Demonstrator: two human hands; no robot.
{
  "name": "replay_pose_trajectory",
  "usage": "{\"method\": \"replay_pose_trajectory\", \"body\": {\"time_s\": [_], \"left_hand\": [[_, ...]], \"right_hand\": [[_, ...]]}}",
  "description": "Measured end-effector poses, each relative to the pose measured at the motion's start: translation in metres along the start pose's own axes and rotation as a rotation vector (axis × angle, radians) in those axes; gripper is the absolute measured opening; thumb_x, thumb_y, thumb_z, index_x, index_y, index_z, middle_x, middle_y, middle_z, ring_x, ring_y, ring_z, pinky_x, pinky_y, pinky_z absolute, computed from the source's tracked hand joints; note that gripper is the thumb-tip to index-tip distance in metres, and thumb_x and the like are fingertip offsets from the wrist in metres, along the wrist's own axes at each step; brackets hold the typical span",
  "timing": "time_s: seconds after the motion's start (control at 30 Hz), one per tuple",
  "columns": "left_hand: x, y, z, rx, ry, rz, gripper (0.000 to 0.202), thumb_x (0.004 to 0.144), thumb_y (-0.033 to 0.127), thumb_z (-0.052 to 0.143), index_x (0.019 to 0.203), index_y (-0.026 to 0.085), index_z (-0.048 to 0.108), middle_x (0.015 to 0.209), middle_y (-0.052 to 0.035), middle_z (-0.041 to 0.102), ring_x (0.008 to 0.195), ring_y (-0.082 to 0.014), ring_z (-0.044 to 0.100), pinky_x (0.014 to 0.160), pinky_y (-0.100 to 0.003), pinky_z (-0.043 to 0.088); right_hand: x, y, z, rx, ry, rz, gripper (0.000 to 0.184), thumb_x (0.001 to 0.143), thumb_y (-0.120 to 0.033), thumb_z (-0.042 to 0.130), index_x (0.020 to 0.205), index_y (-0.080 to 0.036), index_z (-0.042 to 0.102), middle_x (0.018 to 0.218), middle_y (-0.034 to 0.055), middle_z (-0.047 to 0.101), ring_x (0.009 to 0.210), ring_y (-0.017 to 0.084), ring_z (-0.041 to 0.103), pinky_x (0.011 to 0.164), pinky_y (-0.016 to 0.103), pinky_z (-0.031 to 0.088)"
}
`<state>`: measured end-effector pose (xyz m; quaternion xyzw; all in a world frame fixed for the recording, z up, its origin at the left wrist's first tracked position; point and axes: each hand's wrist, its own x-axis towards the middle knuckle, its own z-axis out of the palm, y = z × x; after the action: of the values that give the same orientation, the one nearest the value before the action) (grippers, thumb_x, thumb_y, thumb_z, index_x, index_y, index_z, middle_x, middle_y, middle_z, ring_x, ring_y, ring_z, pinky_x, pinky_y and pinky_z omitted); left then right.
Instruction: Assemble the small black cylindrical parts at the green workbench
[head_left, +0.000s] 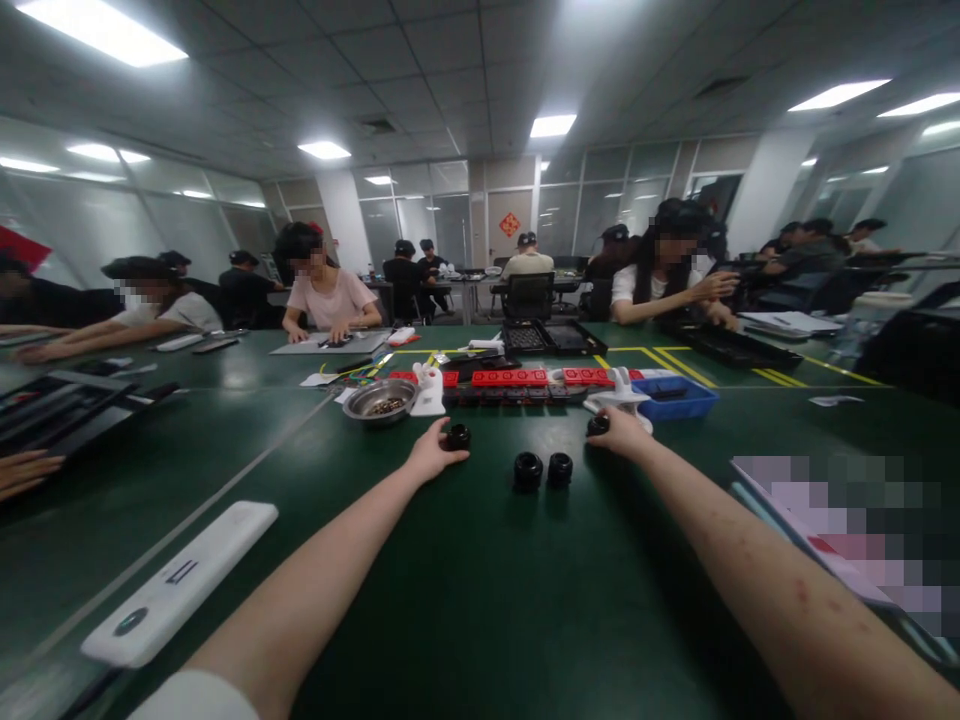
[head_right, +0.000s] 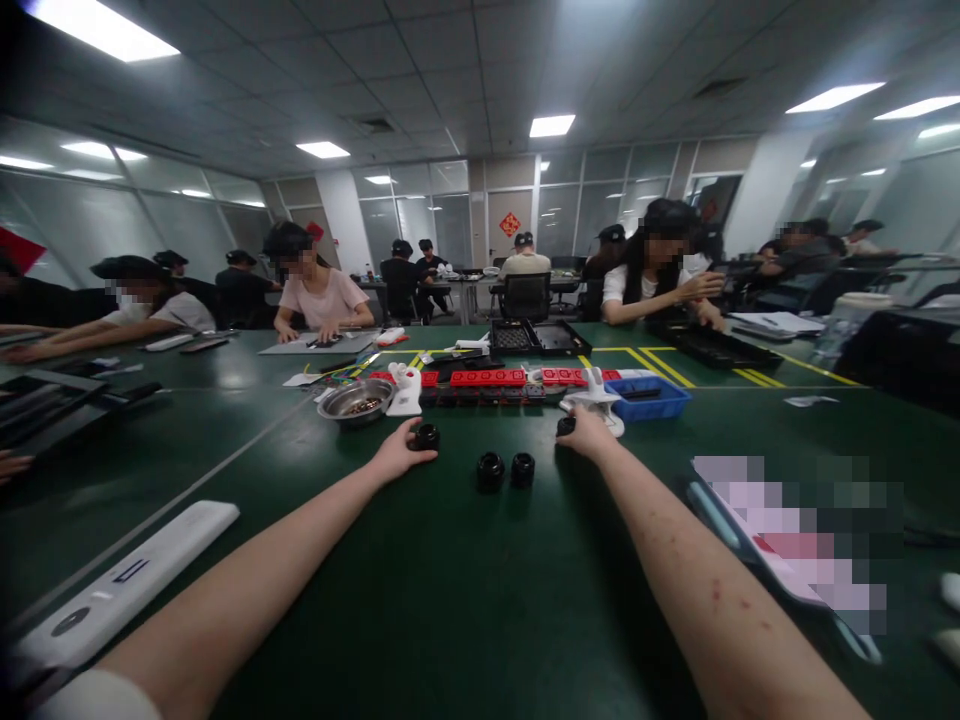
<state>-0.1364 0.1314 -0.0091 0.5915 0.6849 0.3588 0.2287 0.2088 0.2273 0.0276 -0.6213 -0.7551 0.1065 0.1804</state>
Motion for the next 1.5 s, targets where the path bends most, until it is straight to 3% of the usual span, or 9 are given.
{"method": "replay_pose_trajectory", "body": {"time_s": [0.23,0.4,0.53,0.67,0.83,0.93,1.17,1.3,1.5], "left_hand": [[0.025,0.039,0.056,-0.135,-0.204,0.157,0.085,0.052,0.026,0.079,0.126,0.017,0.038,0.101,-0.0091,0.063,0.093,-0.0239,0.060,0.087,-0.035,0.043],[0.028,0.043,0.071,-0.175,-0.238,0.174,0.081,0.052,0.023,0.079,0.124,0.021,0.041,0.104,-0.0075,0.063,0.097,-0.0245,0.059,0.090,-0.037,0.041],[0.024,0.042,0.067,-0.178,-0.208,0.171,0.078,0.053,0.023,0.079,0.122,0.024,0.044,0.111,-0.0064,0.060,0.105,-0.0248,0.055,0.094,-0.037,0.038],[0.011,0.027,0.034,-0.153,-0.126,0.130,0.075,0.057,0.024,0.076,0.124,0.022,0.041,0.117,-0.0092,0.055,0.112,-0.0254,0.048,0.095,-0.036,0.037],[-0.037,-0.002,-0.020,-0.101,-0.022,0.014,0.074,0.060,0.031,0.072,0.124,0.017,0.037,0.111,-0.0137,0.057,0.101,-0.0285,0.056,0.091,-0.043,0.039],[-0.092,0.003,-0.029,-0.091,-0.064,-0.034,0.065,0.061,0.034,0.070,0.117,0.020,0.041,0.106,-0.0099,0.060,0.098,-0.0275,0.057,0.088,-0.041,0.042],[-0.205,0.078,0.019,0.041,-0.397,0.113,0.047,0.058,0.033,0.072,0.098,0.022,0.051,0.100,-0.0043,0.057,0.094,-0.0239,0.053,0.081,-0.035,0.042],[-0.215,0.103,0.047,0.106,-0.452,0.230,0.050,0.051,0.034,0.076,0.094,0.020,0.052,0.090,-0.0022,0.057,0.084,-0.0228,0.051,0.072,-0.032,0.041],[-0.210,0.100,0.055,0.023,-0.446,0.317,0.040,0.059,0.032,0.069,0.093,0.019,0.052,0.090,-0.0022,0.058,0.081,-0.0209,0.053,0.072,-0.031,0.042]], "right_hand": [[0.007,-0.032,0.022,0.111,-0.053,-0.138,0.029,0.080,-0.030,0.057,0.104,-0.015,0.053,0.101,0.0058,0.059,0.089,0.019,0.057,0.078,0.038,0.046],[-0.002,-0.046,0.036,0.255,-0.165,-0.243,0.065,0.054,-0.019,0.078,0.112,-0.018,0.049,0.096,0.0047,0.062,0.081,0.017,0.059,0.073,0.028,0.047],[-0.012,-0.037,0.032,0.347,-0.230,-0.233,0.072,0.056,-0.007,0.072,0.121,-0.017,0.042,0.096,0.0058,0.063,0.065,0.012,0.060,0.061,0.024,0.049],[-0.036,-0.010,0.021,0.389,-0.124,-0.152,0.060,0.064,-0.011,0.065,0.120,-0.015,0.043,0.099,0.0080,0.061,0.068,0.013,0.060,0.065,0.026,0.050],[-0.076,0.021,0.016,0.429,0.102,-0.042,0.032,0.075,-0.017,0.049,0.107,-0.015,0.048,0.087,0.0055,0.059,0.081,0.016,0.059,0.078,0.031,0.047],[-0.097,0.022,0.016,0.456,0.170,-0.049,0.027,0.075,-0.019,0.047,0.102,-0.017,0.049,0.085,0.0044,0.059,0.078,0.017,0.059,0.078,0.033,0.047],[-0.182,-0.034,-0.008,0.486,0.141,-0.352,0.021,0.082,-0.033,0.044,0.097,-0.020,0.052,0.082,0.0042,0.058,0.079,0.019,0.057,0.074,0.034,0.047],[-0.233,-0.070,-0.019,0.392,0.077,-0.744,0.035,0.078,-0.042,0.050,0.104,-0.017,0.051,0.095,0.0106,0.059,0.088,0.024,0.054,0.078,0.040,0.044],[-0.253,-0.091,-0.023,0.407,-0.173,-0.723,0.028,0.073,-0.022,0.053,0.101,-0.018,0.053,0.090,0.0071,0.061,0.082,0.021,0.055,0.074,0.037,0.045]]}}
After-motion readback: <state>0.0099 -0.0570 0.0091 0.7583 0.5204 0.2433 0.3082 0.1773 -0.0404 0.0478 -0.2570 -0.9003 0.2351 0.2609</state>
